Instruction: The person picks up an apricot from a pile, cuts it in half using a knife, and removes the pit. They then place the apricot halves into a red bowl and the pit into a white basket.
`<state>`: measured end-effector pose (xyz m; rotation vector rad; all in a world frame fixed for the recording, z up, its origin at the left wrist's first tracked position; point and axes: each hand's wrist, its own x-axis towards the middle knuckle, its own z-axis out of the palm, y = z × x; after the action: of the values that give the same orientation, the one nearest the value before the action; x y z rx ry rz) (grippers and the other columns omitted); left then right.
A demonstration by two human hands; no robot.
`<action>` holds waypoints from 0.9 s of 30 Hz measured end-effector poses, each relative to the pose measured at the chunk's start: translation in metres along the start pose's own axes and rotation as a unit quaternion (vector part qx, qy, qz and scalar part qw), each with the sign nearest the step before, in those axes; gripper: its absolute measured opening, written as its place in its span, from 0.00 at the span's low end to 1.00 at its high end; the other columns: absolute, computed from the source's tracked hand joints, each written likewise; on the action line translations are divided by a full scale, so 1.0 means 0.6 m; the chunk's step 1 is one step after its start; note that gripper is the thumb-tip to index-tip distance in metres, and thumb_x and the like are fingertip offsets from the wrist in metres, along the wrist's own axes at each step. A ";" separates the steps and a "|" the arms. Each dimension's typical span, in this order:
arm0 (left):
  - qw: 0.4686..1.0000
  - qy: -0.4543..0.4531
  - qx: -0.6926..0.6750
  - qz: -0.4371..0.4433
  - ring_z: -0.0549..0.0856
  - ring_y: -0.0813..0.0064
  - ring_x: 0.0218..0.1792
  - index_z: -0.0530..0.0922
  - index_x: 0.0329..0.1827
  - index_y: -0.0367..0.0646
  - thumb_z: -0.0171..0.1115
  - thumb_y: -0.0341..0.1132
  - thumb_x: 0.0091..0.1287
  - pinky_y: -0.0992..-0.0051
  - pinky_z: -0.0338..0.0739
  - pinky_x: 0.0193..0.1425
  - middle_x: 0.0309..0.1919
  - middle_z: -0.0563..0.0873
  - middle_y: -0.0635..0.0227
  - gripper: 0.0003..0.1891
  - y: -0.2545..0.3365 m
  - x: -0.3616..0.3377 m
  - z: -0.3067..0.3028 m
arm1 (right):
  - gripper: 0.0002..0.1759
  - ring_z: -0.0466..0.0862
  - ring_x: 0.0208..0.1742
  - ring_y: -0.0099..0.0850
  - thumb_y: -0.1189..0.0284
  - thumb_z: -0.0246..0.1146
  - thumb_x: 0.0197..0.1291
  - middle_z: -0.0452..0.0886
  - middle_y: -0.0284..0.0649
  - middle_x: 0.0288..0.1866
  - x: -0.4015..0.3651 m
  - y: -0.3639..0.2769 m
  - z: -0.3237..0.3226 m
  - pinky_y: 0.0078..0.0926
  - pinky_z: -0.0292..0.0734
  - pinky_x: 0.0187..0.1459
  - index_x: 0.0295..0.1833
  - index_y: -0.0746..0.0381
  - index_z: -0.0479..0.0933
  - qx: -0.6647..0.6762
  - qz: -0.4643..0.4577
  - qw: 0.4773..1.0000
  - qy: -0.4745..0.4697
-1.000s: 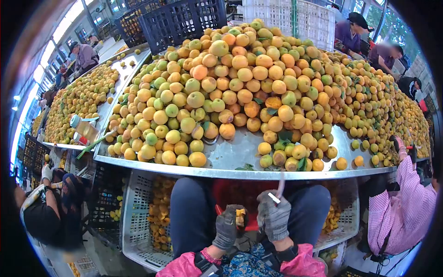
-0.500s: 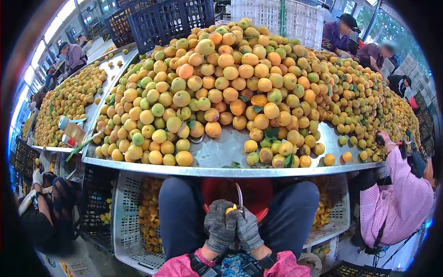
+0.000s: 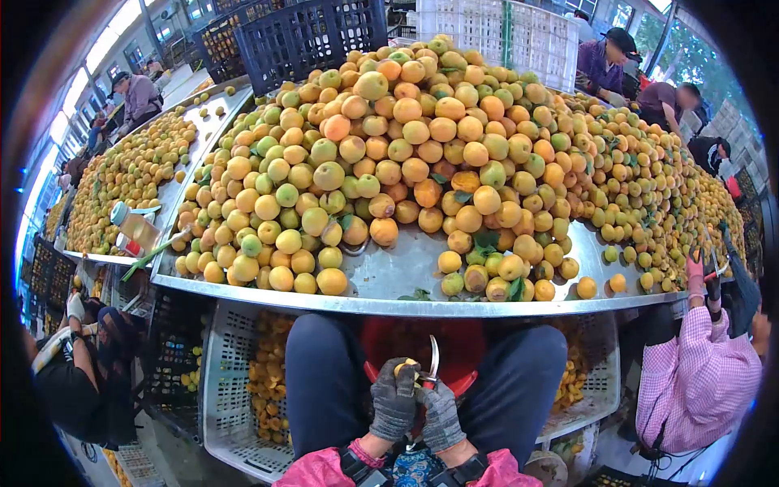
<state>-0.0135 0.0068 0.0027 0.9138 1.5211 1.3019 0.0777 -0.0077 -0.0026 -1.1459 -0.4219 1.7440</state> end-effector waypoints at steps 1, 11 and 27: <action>1.000 -0.013 0.000 -0.002 0.83 0.76 0.36 0.79 0.45 0.38 0.54 0.41 0.74 0.73 0.77 0.41 0.34 0.86 0.63 0.14 0.001 0.002 -0.002 | 0.17 0.81 0.44 0.24 0.77 0.63 0.59 0.82 0.36 0.46 -0.002 0.001 -0.001 0.22 0.78 0.48 0.55 0.66 0.76 -0.038 -0.006 0.999 0.016; 0.973 -0.050 -0.212 -0.080 0.81 0.77 0.34 0.80 0.42 0.40 0.49 0.47 0.76 0.76 0.77 0.38 0.35 0.83 0.70 0.18 0.035 0.016 -0.036 | 0.21 0.78 0.28 0.19 0.75 0.68 0.53 0.81 0.34 0.37 -0.032 -0.032 0.029 0.18 0.75 0.29 0.54 0.64 0.74 -0.112 -0.037 0.993 -0.011; 0.873 0.172 0.404 0.213 0.83 0.63 0.39 0.82 0.42 0.42 0.68 0.29 0.58 0.68 0.78 0.44 0.38 0.83 0.63 0.10 0.170 0.112 -0.349 | 0.19 0.85 0.41 0.46 0.64 0.69 0.55 0.84 0.49 0.37 0.016 -0.099 0.005 0.38 0.79 0.43 0.50 0.61 0.78 -0.630 -0.169 0.756 -0.055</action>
<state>-0.2359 0.0214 0.0991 1.6889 2.3153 1.1473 0.1058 0.0287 0.0358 -1.6742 -1.9425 1.0633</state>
